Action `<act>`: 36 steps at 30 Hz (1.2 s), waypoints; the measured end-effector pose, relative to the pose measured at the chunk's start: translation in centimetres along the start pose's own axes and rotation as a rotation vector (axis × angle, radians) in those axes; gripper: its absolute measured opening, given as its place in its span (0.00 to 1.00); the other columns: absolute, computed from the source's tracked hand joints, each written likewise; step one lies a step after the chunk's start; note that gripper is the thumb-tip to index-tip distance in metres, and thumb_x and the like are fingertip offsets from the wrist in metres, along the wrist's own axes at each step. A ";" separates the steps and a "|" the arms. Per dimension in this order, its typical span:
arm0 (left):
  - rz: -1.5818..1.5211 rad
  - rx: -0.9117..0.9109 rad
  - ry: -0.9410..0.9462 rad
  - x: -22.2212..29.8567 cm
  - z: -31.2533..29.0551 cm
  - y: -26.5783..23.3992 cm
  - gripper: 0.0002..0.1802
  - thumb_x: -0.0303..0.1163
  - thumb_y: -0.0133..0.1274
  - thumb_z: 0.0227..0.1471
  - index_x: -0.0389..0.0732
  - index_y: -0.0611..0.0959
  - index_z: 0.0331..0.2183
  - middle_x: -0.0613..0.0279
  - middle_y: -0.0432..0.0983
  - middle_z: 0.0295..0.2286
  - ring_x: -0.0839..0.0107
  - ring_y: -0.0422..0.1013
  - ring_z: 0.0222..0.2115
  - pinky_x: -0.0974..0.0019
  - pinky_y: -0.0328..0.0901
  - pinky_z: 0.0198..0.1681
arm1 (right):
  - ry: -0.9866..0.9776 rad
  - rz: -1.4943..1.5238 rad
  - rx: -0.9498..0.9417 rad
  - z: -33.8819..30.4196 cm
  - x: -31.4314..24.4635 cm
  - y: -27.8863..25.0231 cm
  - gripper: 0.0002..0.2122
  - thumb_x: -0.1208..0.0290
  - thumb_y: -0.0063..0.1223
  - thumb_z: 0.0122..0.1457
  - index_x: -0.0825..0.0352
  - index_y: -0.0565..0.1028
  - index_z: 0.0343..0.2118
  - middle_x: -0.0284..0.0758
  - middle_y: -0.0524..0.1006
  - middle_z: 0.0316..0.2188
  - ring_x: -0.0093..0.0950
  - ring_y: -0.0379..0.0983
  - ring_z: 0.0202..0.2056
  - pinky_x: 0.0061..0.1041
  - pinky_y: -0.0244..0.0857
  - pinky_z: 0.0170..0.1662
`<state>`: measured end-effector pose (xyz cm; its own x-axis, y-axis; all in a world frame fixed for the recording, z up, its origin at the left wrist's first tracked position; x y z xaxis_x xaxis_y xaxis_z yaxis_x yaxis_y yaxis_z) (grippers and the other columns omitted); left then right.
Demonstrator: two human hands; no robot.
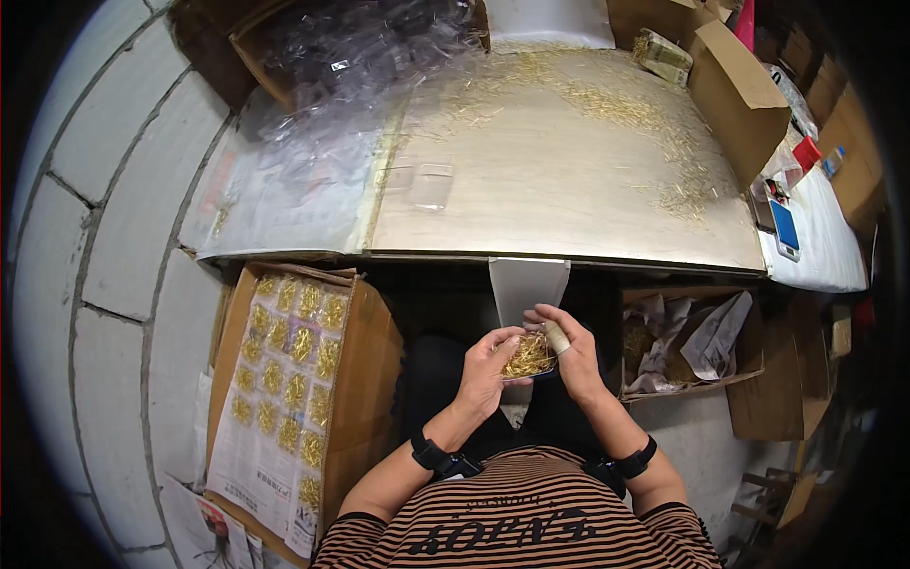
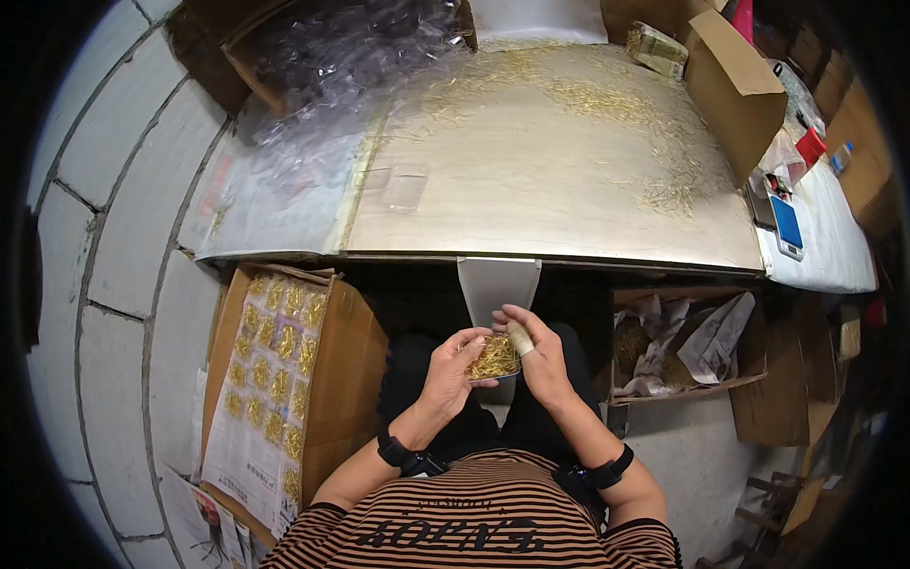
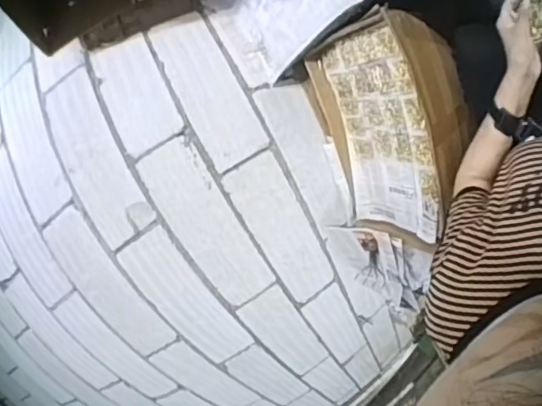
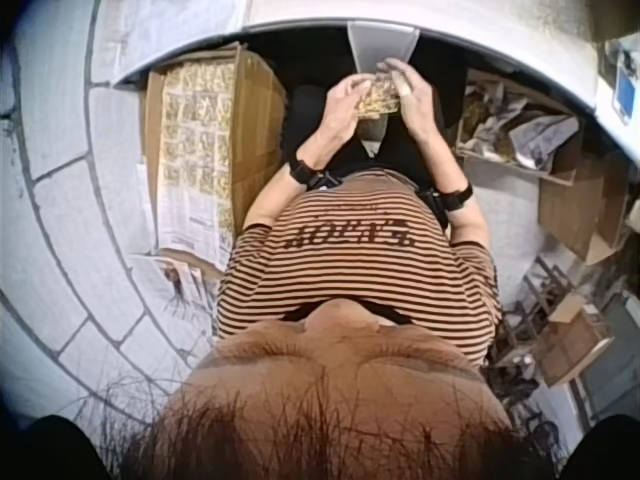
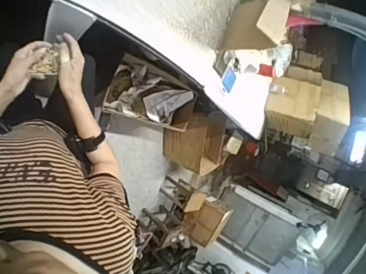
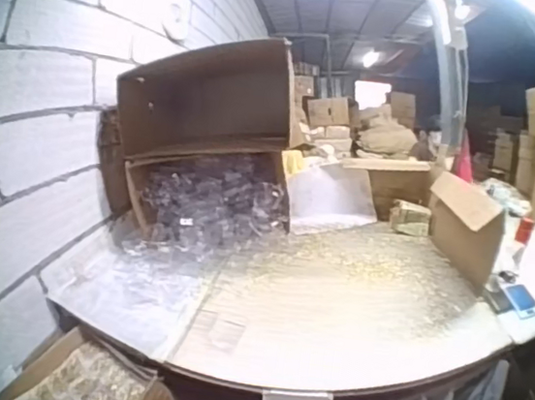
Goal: Bagging and sorting small gold-colored metal parts into small plastic bags.
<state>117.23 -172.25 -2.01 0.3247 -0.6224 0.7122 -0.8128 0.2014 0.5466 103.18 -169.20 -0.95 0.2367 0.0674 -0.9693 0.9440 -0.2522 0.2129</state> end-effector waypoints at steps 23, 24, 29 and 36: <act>-0.070 -0.042 0.087 0.2 -0.3 -0.5 0.16 0.38 0.41 0.60 0.36 0.73 0.42 0.58 0.75 0.35 0.73 0.76 0.31 0.70 0.75 0.25 | 0.126 -0.070 0.045 -0.5 -0.2 -1.3 0.08 0.77 0.54 0.55 0.72 0.75 0.37 0.28 0.75 0.24 0.14 0.68 0.23 0.15 0.63 0.27; -0.087 -0.052 0.089 0.2 -0.2 -0.5 0.17 0.39 0.40 0.61 0.36 0.73 0.42 0.59 0.75 0.35 0.73 0.76 0.31 0.69 0.75 0.26 | 0.126 -0.070 0.043 -0.5 -0.4 -1.0 0.08 0.77 0.54 0.55 0.72 0.75 0.37 0.28 0.75 0.24 0.14 0.68 0.23 0.15 0.63 0.27; -0.045 -0.053 0.105 0.1 -0.2 -0.3 0.18 0.40 0.38 0.62 0.36 0.73 0.42 0.59 0.75 0.35 0.73 0.75 0.31 0.69 0.75 0.26 | 0.099 -0.167 0.064 -0.4 0.4 -0.7 0.06 0.78 0.56 0.52 0.72 0.74 0.34 0.24 0.70 0.20 0.11 0.62 0.20 0.11 0.57 0.23; -0.050 -0.041 0.138 1.7 -0.5 -1.1 0.19 0.41 0.35 0.62 0.37 0.73 0.42 0.59 0.75 0.35 0.73 0.75 0.31 0.70 0.74 0.25 | 0.049 -0.154 -0.002 -0.3 -1.4 0.2 0.07 0.76 0.48 0.58 0.72 0.74 0.36 0.29 0.71 0.20 0.14 0.64 0.20 0.15 0.58 0.23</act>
<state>118.87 -173.17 -1.17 0.4301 -0.5228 0.7360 -0.7747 0.2048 0.5982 103.13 -169.08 0.46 0.1002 0.1523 -0.9832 0.9704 -0.2333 0.0628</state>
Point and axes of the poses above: each hand's wrist, its own z-axis towards the middle knuckle, its own y-axis out of the palm, x = y × z, the point moved 2 cm from there along z, towards the middle knuckle
